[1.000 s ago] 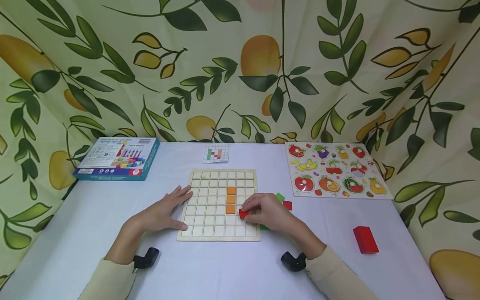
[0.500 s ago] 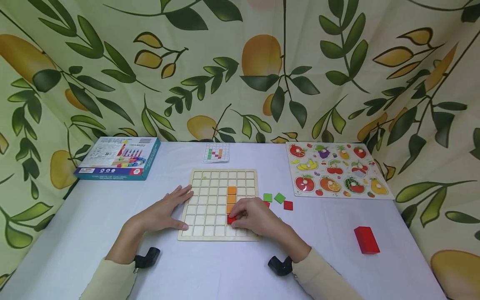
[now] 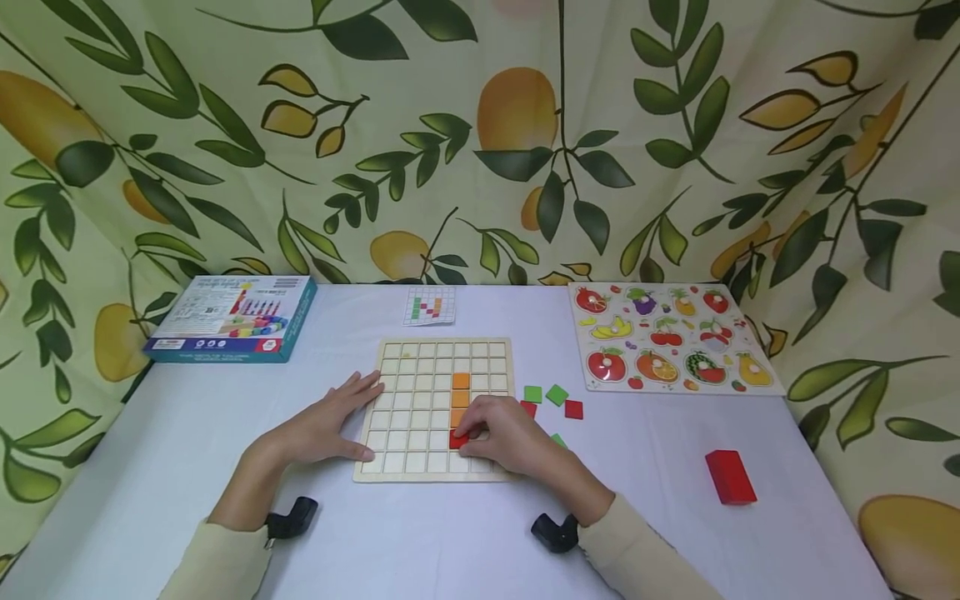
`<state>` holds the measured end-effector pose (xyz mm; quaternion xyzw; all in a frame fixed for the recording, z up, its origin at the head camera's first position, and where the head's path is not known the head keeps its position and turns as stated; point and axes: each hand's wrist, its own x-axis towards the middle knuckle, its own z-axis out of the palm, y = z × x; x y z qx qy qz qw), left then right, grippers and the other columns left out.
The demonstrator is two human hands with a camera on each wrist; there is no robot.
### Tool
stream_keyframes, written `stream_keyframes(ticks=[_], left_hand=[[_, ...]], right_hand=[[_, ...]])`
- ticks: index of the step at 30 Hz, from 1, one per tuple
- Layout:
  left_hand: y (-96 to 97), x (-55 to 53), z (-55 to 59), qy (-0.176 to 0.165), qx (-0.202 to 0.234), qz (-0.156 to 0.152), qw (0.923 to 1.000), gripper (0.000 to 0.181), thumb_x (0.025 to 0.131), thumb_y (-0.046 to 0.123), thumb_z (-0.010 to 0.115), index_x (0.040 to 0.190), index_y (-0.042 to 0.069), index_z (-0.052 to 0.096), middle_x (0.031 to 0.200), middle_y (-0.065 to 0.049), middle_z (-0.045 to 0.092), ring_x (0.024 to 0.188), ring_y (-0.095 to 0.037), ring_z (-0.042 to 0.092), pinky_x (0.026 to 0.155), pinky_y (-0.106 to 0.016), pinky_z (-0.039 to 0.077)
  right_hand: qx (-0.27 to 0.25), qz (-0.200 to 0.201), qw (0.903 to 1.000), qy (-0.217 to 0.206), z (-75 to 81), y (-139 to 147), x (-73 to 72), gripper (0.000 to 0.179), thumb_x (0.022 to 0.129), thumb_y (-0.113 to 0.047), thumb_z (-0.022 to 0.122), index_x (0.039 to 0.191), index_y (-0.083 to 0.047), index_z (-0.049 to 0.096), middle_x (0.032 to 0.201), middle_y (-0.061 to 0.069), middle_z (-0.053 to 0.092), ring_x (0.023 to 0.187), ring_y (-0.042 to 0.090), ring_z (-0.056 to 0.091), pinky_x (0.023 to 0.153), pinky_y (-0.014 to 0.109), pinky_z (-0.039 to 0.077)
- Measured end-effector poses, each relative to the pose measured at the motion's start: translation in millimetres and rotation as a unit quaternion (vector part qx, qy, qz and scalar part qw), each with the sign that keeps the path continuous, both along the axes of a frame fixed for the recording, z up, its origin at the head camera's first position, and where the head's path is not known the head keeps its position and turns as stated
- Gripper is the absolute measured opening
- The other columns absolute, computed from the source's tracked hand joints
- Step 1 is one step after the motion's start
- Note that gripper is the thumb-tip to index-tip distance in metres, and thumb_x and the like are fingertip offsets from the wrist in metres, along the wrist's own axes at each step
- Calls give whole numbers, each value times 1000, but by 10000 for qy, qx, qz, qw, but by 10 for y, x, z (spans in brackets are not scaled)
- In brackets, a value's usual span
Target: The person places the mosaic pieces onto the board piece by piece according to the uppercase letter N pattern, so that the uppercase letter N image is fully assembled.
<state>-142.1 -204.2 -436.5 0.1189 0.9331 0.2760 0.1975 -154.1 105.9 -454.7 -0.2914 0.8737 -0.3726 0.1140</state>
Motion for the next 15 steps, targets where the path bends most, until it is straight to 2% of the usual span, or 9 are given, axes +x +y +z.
stream_keyframes(ticks=[7,15], left_hand=[[-15,3,-4,54,24,-49,10000,103,74,37,90,159,12,37,173,-5,20,162,-38,7,130,-63,10],[-1,3,-10,71,25,-90,9999,103,74,36,90,159,11,37,173,-6,21,162,-39,7,130,-64,11]], right_hand=[[120,-56,9999,53,4,-27,7,15,79,-18,89,92,-22,82,93,-13,70,88,4,59,74,18,53],[70,-157,9998,41,-10,-13,26,15,78,-18,89,92,-21,83,91,-14,70,89,3,60,76,19,53]])
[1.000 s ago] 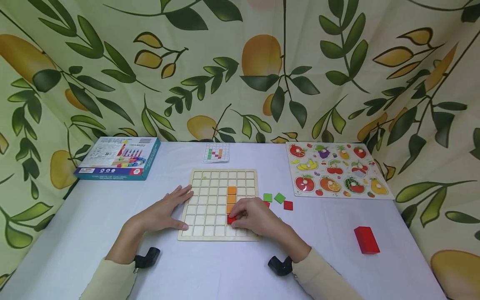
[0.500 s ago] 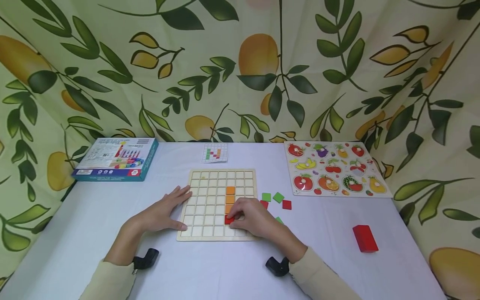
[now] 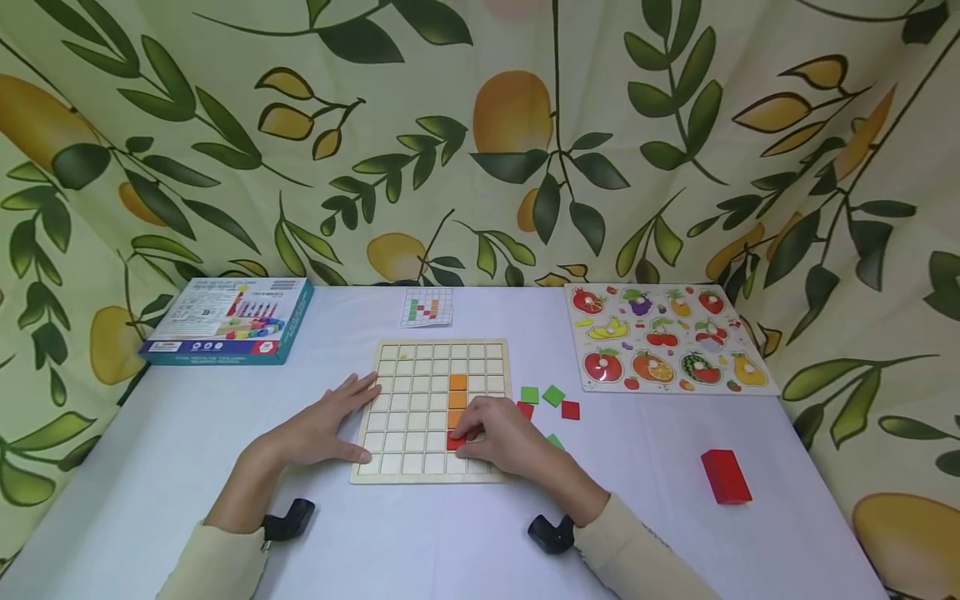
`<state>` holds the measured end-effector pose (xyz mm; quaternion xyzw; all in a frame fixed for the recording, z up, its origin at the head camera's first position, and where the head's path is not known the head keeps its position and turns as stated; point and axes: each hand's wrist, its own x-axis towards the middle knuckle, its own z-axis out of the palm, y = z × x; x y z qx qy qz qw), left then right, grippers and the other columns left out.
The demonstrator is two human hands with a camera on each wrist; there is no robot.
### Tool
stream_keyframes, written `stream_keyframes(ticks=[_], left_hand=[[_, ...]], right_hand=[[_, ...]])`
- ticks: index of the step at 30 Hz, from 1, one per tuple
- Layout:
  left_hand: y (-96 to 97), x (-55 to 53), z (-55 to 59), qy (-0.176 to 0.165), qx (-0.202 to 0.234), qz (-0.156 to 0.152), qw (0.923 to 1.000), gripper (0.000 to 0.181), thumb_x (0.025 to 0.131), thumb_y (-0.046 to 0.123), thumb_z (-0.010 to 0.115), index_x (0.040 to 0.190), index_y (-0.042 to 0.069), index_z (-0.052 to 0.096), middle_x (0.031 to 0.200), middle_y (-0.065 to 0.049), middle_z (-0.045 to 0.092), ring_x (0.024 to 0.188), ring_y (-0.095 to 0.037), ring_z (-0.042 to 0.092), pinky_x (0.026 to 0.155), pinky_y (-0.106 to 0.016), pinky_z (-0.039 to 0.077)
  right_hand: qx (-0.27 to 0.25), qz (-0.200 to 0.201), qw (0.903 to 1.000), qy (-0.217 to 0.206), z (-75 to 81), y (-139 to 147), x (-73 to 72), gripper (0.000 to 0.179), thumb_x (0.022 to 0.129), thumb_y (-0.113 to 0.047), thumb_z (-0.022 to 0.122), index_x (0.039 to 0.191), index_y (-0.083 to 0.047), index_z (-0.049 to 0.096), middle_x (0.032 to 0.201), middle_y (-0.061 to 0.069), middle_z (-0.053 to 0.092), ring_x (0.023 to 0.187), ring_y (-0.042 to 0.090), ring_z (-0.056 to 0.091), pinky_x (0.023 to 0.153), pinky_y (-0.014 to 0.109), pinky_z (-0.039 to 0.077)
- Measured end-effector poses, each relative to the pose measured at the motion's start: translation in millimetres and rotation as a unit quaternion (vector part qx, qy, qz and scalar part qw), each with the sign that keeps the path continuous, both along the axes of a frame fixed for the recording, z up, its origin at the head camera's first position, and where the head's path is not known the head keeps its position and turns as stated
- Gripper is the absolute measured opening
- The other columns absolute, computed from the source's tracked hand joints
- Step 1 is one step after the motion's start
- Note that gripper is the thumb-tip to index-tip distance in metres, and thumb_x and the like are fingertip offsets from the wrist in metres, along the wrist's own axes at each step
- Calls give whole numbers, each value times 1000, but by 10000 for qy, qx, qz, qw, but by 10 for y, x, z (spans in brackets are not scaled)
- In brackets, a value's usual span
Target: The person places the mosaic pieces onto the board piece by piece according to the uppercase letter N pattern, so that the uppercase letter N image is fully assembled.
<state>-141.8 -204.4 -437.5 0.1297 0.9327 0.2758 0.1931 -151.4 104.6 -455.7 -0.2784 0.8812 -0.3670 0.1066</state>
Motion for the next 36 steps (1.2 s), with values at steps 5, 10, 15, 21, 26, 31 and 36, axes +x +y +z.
stream_keyframes(ticks=[5,10,15,21,26,31,36], left_hand=[[5,43,3,-100,-33,83,9999,103,74,36,90,159,12,37,173,-6,21,162,-38,7,130,-63,11],[-20,76,4,-31,-102,125,9999,103,74,37,90,158,12,38,173,-7,21,162,-39,8,129,-64,11],[-34,68,-4,9,-47,69,10000,102,74,37,90,158,11,38,173,-8,22,161,-40,8,129,-65,11],[-24,37,-3,-3,-53,52,10000,103,74,37,90,159,12,37,173,-7,21,162,-40,7,129,-65,10],[-3,11,-1,-13,-18,74,10000,104,73,38,90,159,13,37,173,-7,20,162,-39,6,129,-65,10],[-4,7,-11,-29,1,91,10000,103,74,37,90,159,13,37,173,-5,20,162,-38,6,129,-64,9],[-11,2,-8,-9,25,25,10000,103,75,38,90,159,12,37,173,-5,20,162,-39,6,129,-64,9]], right_hand=[[-13,96,10000,-25,-25,-10,25,14,79,-18,88,93,-19,84,90,-15,69,91,3,61,79,19,53],[-11,224,9996,142,-37,-35,25,14,79,-16,88,92,-18,84,92,-13,70,93,5,63,80,20,53],[78,251,9996,60,-19,-26,18,16,80,-17,88,95,-17,84,92,-13,68,93,4,61,78,18,53],[156,258,9995,-5,13,-12,12,16,81,-17,87,97,-17,84,93,-12,67,92,4,60,76,17,53],[204,245,9995,62,27,8,11,17,81,-18,87,98,-17,84,93,-13,68,93,4,60,78,18,54],[174,269,9994,110,12,15,7,17,82,-19,87,99,-18,84,94,-13,68,93,4,61,80,19,54],[199,207,9995,92,13,24,16,17,82,-19,86,99,-19,83,95,-13,69,95,5,62,82,19,55]])
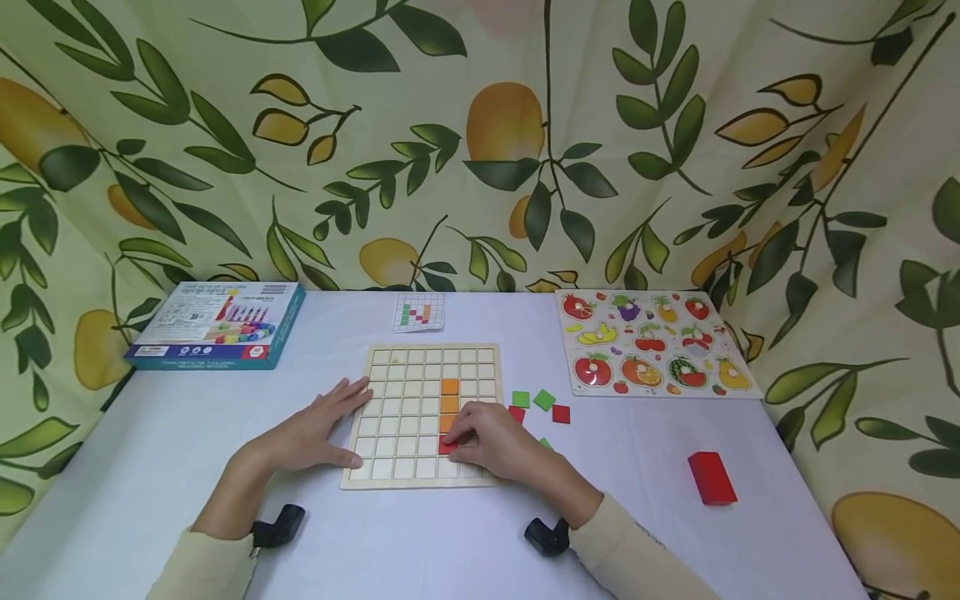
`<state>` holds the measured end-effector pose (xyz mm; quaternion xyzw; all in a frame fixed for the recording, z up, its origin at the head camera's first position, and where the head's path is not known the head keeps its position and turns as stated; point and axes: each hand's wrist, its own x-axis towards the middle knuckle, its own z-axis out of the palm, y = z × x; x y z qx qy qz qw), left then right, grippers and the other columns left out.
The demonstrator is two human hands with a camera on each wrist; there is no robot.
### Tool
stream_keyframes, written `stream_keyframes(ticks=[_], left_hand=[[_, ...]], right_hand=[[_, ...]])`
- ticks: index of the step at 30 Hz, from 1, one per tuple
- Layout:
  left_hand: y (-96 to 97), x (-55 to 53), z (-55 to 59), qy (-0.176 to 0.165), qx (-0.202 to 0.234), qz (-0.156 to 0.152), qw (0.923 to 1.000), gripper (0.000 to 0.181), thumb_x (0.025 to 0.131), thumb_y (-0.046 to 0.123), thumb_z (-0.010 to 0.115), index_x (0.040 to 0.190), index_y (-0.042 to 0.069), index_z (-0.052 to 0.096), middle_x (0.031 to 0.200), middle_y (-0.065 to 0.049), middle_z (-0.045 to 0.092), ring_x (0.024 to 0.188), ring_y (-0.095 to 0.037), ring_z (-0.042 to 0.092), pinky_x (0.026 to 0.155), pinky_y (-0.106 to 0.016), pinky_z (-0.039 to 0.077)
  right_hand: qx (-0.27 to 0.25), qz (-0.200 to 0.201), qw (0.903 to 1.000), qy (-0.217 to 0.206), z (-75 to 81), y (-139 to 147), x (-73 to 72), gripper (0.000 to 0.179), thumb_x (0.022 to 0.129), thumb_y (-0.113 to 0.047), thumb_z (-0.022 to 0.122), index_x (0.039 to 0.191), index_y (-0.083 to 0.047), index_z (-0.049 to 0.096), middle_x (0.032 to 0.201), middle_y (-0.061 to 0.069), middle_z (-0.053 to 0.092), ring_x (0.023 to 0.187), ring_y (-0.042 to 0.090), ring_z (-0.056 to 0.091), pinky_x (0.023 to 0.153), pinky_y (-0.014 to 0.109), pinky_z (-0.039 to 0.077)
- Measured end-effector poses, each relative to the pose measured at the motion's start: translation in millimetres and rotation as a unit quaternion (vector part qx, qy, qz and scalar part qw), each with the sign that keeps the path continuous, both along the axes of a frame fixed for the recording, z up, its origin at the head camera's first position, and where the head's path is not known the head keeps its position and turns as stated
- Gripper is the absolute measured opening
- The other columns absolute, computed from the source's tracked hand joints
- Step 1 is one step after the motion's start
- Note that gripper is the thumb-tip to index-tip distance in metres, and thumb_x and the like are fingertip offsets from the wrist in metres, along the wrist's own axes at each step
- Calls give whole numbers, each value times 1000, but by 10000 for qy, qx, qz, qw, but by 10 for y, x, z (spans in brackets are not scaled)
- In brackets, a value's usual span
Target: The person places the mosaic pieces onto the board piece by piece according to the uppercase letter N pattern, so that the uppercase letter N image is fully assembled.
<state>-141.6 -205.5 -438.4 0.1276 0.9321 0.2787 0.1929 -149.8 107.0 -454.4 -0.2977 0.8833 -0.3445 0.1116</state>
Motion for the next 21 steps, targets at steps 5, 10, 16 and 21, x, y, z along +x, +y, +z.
stream_keyframes(ticks=[5,10,16,21], left_hand=[[-19,15,20,2,70,-37,10000,102,75,38,89,159,11,37,173,-6,20,162,-40,6,129,-65,9],[-4,-3,7,-15,83,-42,10000,103,74,38,90,159,13,37,173,-6,20,162,-39,6,129,-65,9],[5,-1,8,10,13,-2,10000,103,74,38,90,159,12,37,173,-5,20,162,-39,7,129,-64,9],[7,17,26,-25,-13,63,10000,103,74,37,90,159,13,38,173,-5,21,162,-38,7,130,-64,10]], right_hand=[[54,-33,9999,-142,9,3,10,17,83,-19,86,99,-21,82,97,-14,68,94,6,61,77,18,55],[-187,-104,9986,-475,59,103,-22,19,85,-23,84,103,-23,79,102,-12,70,94,8,60,73,18,55],[-289,-167,9985,-437,126,318,-72,25,89,-26,80,113,-21,76,109,-6,72,85,11,58,69,18,52],[-199,-274,9987,-384,124,479,-94,30,89,-25,80,117,-19,74,107,-2,71,88,12,56,72,18,51]])
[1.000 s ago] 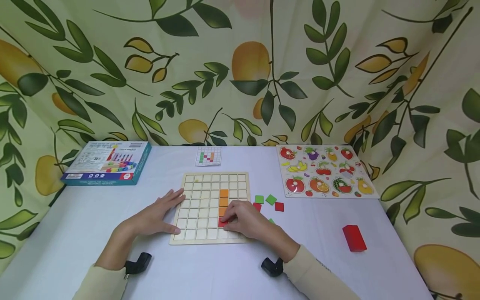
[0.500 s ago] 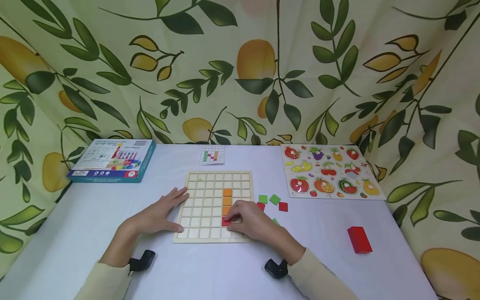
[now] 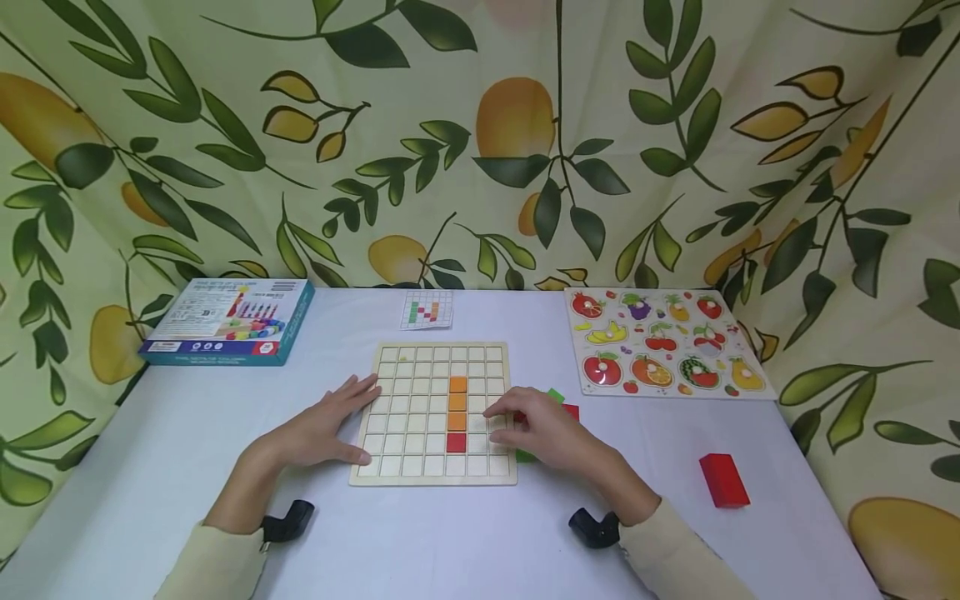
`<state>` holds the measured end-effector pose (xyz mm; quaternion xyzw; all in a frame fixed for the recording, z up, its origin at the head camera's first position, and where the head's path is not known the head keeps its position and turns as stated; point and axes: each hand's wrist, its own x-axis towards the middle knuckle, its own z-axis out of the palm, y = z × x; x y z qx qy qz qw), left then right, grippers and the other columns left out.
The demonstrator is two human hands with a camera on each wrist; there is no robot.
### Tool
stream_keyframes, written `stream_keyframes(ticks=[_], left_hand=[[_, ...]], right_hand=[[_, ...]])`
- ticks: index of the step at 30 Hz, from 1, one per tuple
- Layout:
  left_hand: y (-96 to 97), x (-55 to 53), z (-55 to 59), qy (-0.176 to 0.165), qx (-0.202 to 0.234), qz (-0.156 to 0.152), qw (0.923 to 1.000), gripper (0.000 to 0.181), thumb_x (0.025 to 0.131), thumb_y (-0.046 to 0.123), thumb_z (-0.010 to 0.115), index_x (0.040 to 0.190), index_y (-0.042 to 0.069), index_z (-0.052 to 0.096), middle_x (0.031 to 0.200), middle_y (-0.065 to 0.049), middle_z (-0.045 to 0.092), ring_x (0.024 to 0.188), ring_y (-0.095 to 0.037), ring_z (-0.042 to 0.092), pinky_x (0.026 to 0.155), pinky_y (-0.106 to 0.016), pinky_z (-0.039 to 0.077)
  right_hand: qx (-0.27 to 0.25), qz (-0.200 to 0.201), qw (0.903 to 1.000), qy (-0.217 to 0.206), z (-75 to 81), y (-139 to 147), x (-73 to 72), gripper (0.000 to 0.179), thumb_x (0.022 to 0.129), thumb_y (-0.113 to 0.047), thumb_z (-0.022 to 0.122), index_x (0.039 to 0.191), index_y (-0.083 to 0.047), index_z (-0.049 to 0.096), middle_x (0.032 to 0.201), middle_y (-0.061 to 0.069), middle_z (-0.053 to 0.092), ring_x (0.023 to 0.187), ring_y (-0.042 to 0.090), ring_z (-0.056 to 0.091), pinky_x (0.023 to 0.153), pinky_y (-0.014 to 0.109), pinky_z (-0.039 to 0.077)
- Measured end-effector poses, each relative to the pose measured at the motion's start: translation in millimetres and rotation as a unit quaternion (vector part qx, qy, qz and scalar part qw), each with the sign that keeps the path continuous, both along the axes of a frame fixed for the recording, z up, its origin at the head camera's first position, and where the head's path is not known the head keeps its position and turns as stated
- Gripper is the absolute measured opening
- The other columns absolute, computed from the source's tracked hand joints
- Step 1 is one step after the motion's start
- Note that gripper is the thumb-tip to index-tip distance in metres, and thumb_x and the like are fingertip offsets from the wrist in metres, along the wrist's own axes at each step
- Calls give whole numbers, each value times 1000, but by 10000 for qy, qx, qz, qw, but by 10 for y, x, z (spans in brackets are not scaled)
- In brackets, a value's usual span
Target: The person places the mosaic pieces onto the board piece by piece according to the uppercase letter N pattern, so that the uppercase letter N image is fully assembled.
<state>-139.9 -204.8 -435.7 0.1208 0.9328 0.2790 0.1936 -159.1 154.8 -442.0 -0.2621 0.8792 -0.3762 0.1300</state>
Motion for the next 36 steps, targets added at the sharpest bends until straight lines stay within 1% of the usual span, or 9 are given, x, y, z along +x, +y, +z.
stream_keyframes(ticks=[5,9,13,16,21,26,32,36], left_hand=[[8,1,-7,-7,-26,54,10000,103,73,36,90,159,14,38,173,-4,21,162,-37,6,130,-63,9],[6,-1,-15,6,-35,69,10000,103,73,36,91,159,14,38,173,-4,21,162,-37,6,129,-63,9],[2,-4,-23,10,-44,84,10000,103,73,35,91,159,14,38,173,-3,21,162,-37,6,130,-63,9],[5,-7,-25,-11,-57,107,9999,103,73,36,91,159,15,37,173,-3,20,163,-36,6,130,-62,9],[12,-7,-20,-17,-26,81,10000,103,74,36,90,159,15,37,173,-4,20,162,-37,5,130,-63,9],[7,-2,-20,10,-42,41,10000,103,74,37,90,159,14,37,174,-3,20,163,-36,5,130,-62,9],[9,6,-5,-11,36,81,10000,103,74,36,90,159,14,37,173,-3,20,162,-37,6,130,-63,9],[5,13,-5,12,62,77,10000,103,73,35,90,159,13,38,173,-4,21,162,-37,7,130,-63,9]], right_hand=[[75,-129,9998,149,17,143,2,35,88,-23,81,121,-16,72,110,-2,71,93,12,59,78,20,56],[137,-337,9992,159,30,222,-6,35,88,-21,81,121,-14,72,113,0,71,97,15,61,80,19,57],[200,-541,9983,59,20,276,-26,33,87,-18,82,119,-15,71,116,-1,72,101,17,62,79,18,58],[216,-647,9977,-62,-12,303,-35,31,86,-18,82,116,-17,71,116,-2,72,100,16,62,77,18,57],[275,-685,9971,-166,-82,335,-38,29,86,-19,82,114,-19,71,115,-1,72,94,15,58,72,18,53],[357,-751,9965,-81,-109,326,-62,28,86,-17,82,112,-19,71,111,-3,70,91,15,56,70,19,51],[531,-833,9951,-3,-118,297,-96,30,86,-15,82,114,-18,72,111,-1,69,92,15,56,69,18,51],[655,-845,9942,103,-133,265,-107,30,85,-16,84,113,-18,72,110,-1,70,94,15,57,70,18,52]])
